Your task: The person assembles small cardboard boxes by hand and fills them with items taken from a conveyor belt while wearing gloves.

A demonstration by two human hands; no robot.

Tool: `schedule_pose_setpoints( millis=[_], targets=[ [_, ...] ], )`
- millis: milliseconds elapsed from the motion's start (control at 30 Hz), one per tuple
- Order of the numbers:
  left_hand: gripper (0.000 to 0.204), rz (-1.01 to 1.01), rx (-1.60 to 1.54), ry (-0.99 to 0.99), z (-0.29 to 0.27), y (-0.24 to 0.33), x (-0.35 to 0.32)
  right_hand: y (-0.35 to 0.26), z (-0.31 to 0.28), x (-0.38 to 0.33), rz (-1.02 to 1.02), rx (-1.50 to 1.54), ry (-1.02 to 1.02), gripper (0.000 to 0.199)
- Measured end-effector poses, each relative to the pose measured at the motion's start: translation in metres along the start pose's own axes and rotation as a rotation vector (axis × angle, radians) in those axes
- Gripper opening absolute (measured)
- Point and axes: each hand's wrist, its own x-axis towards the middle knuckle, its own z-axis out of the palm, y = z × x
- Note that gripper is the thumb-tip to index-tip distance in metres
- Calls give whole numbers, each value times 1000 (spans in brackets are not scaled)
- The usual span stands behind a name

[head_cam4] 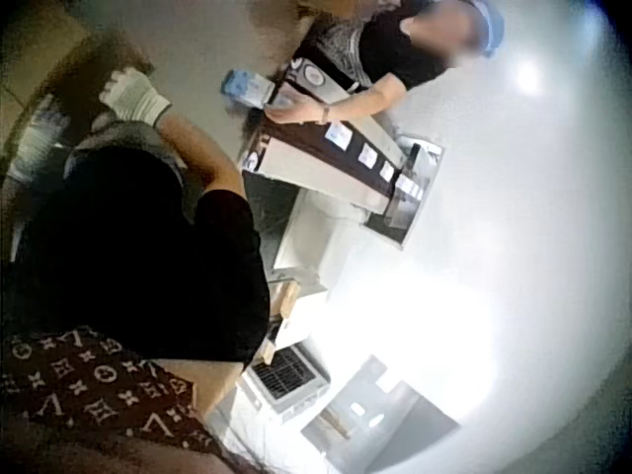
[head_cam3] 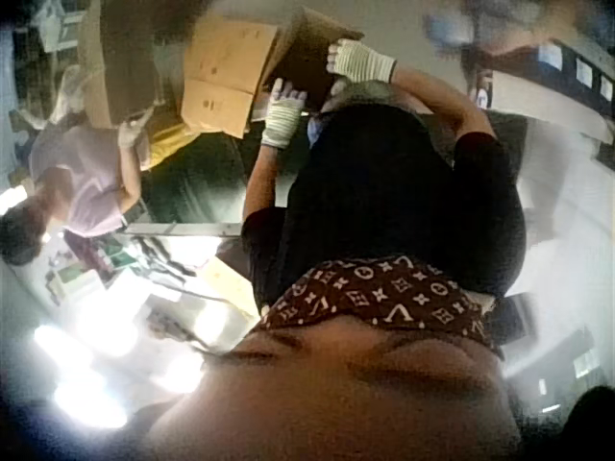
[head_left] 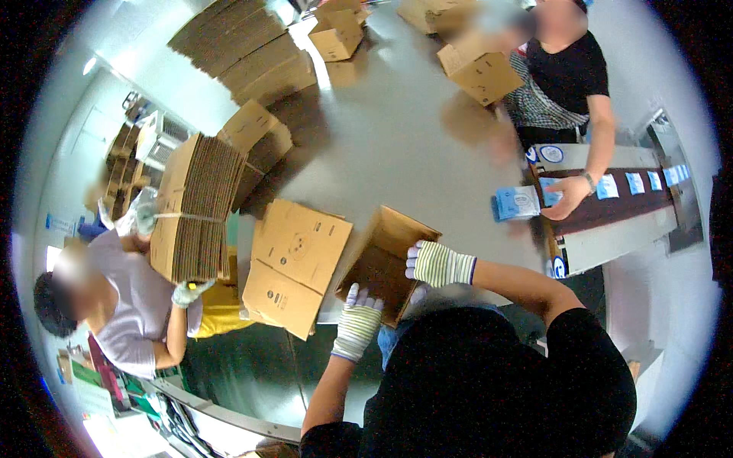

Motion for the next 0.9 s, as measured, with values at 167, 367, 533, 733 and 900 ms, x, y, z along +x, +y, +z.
schedule_pose_setpoints(
  millis=[167,367,533,733,900],
  targets=[
    [18,-13,-143,-61,-6,6,25,-25,-10,11,290,123,210,45],
    [9,-62,-193,175,10,20,36,-46,7,8,408,134,175,46],
    [7,-52,-247,223,12,21,28,-42,0,12,266,19,154,43],
    [5,-59,-89,190,-5,-2,32,-21,18,2,250,91,210,43],
    [12,-127,-106,46,-6,-11,29,-25,12,14,247,50,52,30]
  ],
)
